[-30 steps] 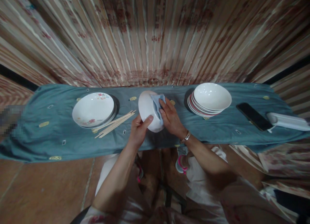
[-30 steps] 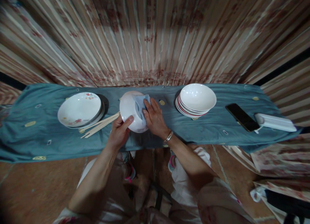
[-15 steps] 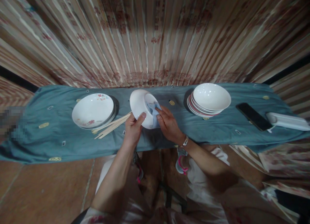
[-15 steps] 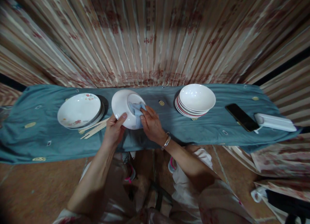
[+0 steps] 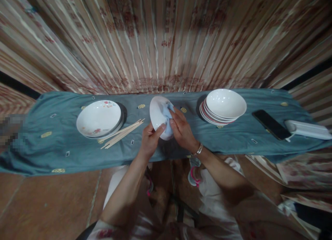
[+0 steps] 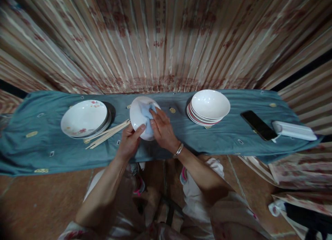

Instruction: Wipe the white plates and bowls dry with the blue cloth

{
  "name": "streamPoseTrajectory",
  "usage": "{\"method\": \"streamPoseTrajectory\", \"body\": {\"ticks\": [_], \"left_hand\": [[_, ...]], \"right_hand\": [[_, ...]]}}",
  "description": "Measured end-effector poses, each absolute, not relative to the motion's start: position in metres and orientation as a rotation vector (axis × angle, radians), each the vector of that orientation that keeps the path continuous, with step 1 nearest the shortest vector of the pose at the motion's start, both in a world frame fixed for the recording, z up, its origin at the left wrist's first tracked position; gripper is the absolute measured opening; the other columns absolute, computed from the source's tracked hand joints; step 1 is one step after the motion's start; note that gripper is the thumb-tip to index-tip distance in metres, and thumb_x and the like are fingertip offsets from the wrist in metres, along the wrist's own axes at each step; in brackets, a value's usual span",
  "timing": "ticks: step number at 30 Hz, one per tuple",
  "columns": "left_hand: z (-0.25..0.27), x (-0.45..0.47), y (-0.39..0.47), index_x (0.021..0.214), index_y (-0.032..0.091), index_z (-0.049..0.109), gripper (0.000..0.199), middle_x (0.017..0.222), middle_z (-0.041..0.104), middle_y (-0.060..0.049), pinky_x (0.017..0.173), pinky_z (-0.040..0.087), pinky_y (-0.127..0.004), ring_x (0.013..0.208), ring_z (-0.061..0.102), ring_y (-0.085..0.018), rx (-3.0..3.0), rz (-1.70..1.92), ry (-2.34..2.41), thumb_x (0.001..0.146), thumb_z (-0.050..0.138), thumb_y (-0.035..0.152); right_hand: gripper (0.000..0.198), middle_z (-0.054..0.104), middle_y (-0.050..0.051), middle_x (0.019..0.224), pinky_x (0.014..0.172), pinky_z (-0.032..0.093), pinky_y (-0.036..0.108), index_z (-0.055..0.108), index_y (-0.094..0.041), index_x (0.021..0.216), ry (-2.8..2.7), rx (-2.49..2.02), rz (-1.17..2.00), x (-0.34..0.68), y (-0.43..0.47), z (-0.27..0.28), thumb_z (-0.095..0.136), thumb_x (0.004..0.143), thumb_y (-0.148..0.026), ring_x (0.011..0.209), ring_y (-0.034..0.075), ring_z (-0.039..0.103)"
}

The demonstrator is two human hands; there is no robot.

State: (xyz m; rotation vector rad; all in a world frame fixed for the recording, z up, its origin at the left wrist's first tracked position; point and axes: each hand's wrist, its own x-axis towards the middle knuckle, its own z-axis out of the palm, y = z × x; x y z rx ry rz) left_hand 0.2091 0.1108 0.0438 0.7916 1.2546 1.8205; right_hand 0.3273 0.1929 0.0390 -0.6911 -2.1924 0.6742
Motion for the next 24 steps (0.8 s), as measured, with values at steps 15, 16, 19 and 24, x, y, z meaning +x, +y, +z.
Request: {"method": "streamPoseTrajectory", "body": {"ticks": [15, 16, 19, 24], "left_hand": [[0.053, 0.210, 0.118, 0.079, 0.015, 0.072, 0.028, 0.072, 0.068, -0.001, 0.067, 0.046, -0.026, 0.069, 0.058, -0.015, 0.904, 1.831, 1.393, 0.066, 0.080, 0.037], [0.054, 0.209, 0.118, 0.077, 0.015, 0.071, 0.026, 0.071, 0.067, -0.001, 0.067, 0.045, -0.026, 0.067, 0.057, -0.015, 0.930, 1.825, 1.417, 0.065, 0.081, 0.036], [0.053, 0.207, 0.119, 0.074, 0.016, 0.070, 0.020, 0.068, 0.064, 0.001, 0.066, 0.044, -0.025, 0.066, 0.055, -0.015, 1.026, 1.795, 1.507, 0.068, 0.078, 0.033], [0.040, 0.207, 0.121, 0.080, 0.019, 0.072, 0.012, 0.074, 0.068, -0.003, 0.079, 0.049, -0.031, 0.078, 0.064, -0.021, 1.190, 1.690, 1.638, 0.075, 0.072, 0.030]], "right_hand": [[0.040, 0.061, 0.017, 0.129, 0.105, 0.041, 0.043, 0.059, -0.014, 0.121, -2.247, -0.806, 0.677, 0.332, 0.215, 0.015, 0.034, 0.091, -0.023, 0.123, 0.025, 0.054], [0.037, 0.065, 0.016, 0.120, 0.099, 0.045, 0.040, 0.062, -0.015, 0.114, -2.263, -0.804, 0.694, 0.333, 0.213, 0.017, 0.035, 0.090, -0.021, 0.113, 0.025, 0.059], [0.027, 0.068, 0.007, 0.086, 0.077, 0.048, 0.031, 0.064, -0.019, 0.089, -2.286, -0.838, 0.810, 0.337, 0.209, 0.025, 0.037, 0.085, -0.020, 0.078, 0.020, 0.063], [0.026, 0.053, -0.002, 0.060, 0.059, 0.039, 0.026, 0.060, -0.020, 0.072, -2.024, -0.966, 1.170, 0.343, 0.211, 0.039, 0.043, 0.086, -0.033, 0.058, 0.014, 0.050]]}}
